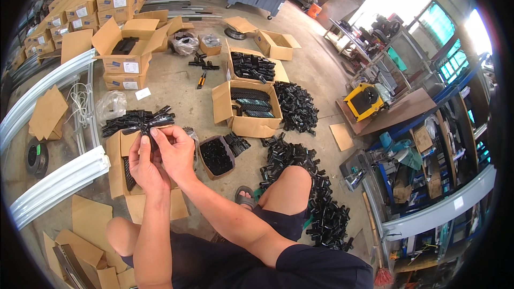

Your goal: The person sits on the floor and repeatedly picks up small black plastic components from a cardboard box. They manipulate the parts by hand, snapping them together into small assemblies, and then place the finished units into a separate pile on the floor.

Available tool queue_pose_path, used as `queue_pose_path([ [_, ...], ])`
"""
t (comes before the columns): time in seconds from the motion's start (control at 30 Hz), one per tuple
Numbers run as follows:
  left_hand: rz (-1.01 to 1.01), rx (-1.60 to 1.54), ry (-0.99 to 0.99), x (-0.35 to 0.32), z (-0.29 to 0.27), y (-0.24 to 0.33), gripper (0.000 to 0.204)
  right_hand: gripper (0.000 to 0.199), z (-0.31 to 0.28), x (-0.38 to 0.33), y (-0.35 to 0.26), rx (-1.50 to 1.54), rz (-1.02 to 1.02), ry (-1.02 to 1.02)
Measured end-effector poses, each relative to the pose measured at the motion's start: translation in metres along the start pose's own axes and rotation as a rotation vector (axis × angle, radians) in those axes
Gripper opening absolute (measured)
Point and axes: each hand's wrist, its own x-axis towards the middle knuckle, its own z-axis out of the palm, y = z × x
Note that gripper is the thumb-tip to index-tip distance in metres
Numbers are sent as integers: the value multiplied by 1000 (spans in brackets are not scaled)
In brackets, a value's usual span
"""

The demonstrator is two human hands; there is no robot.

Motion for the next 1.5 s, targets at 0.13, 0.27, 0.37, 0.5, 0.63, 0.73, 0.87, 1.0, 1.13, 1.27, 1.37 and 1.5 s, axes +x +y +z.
queue_pose_path([
  [0.13, -2, -20, 4, -1, 1, 1, 24, 14, -2, 2, 2, -81, -39, -20],
  [0.27, -3, -21, 8, -1, 0, 1, 23, 14, 0, 0, -1, -91, -89, 0],
  [0.37, -3, -24, 18, -2, 0, 1, 22, 14, 0, -2, -2, -95, -93, -7],
  [0.5, -1, -22, 21, -4, 4, 6, 23, 14, -1, -4, -8, -75, -56, -44],
  [0.63, 9, 22, 26, -7, 4, 11, 23, 15, -3, -2, -14, -156, -26, -78],
  [0.73, 13, 20, 23, -7, 4, 11, 23, 17, -4, -1, -17, -228, -26, -92],
  [0.87, 15, 0, 17, -8, 6, 8, 23, 16, -3, -3, -3, -161, -168, -44],
  [1.0, 14, 17, 29, -8, 5, 12, 22, 11, -6, -3, -14, -222, -140, -78],
  [1.13, 11, 12, 45, -8, 7, 10, 23, 11, -1, -5, -10, -73, -115, -69],
  [1.27, 0, 10, 46, -8, 7, 15, 23, 10, -4, 1, -6, -261, -157, -96],
  [1.37, 4, 8, 58, -8, 7, 14, 23, 11, -2, 0, -3, -191, -169, -98],
  [1.5, 9, 5, 50, -8, 9, 16, 22, 12, 0, 0, -4, -117, -116, -102],
])
